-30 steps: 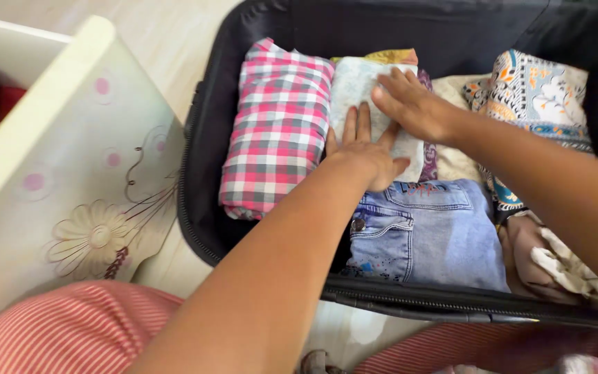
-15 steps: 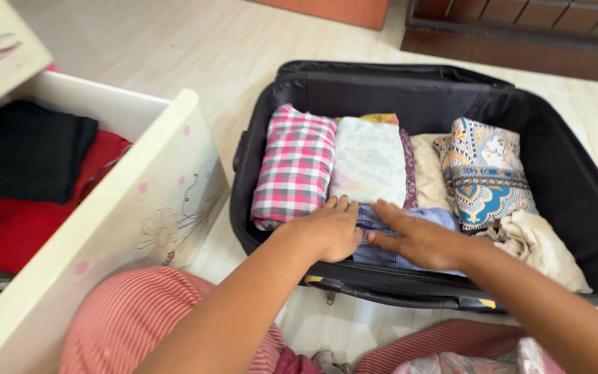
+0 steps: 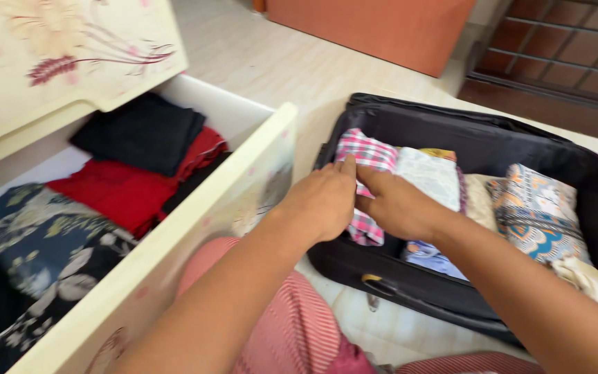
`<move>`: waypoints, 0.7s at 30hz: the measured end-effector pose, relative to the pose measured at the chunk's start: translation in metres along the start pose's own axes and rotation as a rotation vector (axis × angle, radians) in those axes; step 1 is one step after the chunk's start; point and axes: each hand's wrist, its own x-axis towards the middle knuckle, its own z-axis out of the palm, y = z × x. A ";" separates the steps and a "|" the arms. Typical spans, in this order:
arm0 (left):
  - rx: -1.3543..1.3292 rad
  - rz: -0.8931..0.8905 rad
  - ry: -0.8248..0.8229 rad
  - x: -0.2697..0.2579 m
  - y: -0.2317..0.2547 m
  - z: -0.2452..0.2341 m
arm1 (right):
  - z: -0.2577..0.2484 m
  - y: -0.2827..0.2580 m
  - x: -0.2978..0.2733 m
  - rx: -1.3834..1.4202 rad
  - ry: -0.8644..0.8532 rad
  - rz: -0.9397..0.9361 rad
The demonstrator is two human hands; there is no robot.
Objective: The person folds various clothing items and places them into an open suitcase. They retrieve clothes from a nearby drawer, fold them, and arrange them neatly inside the suitcase.
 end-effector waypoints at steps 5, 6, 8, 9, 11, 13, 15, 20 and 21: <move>0.001 -0.209 0.012 -0.039 -0.040 -0.055 | 0.007 -0.082 0.037 0.036 -0.063 -0.032; 0.007 -0.230 0.044 -0.048 -0.049 -0.063 | 0.012 -0.097 0.044 0.033 -0.087 -0.023; 0.019 -0.268 0.102 -0.067 -0.068 -0.074 | 0.023 -0.122 0.055 0.043 -0.095 -0.144; 0.029 -0.258 0.140 -0.078 -0.079 -0.080 | 0.029 -0.134 0.060 0.051 -0.096 -0.205; 0.052 -0.240 0.215 -0.099 -0.100 -0.090 | 0.043 -0.156 0.074 0.046 -0.114 -0.289; 0.023 -0.292 0.204 -0.120 -0.120 -0.097 | 0.062 -0.177 0.085 0.040 -0.137 -0.331; 0.027 -0.354 0.182 -0.141 -0.139 -0.104 | 0.082 -0.197 0.094 0.032 -0.164 -0.328; 0.156 -0.418 0.128 -0.192 -0.180 -0.114 | 0.132 -0.238 0.111 0.055 -0.257 -0.418; 0.152 -0.443 0.116 -0.201 -0.187 -0.116 | 0.142 -0.245 0.113 0.059 -0.274 -0.420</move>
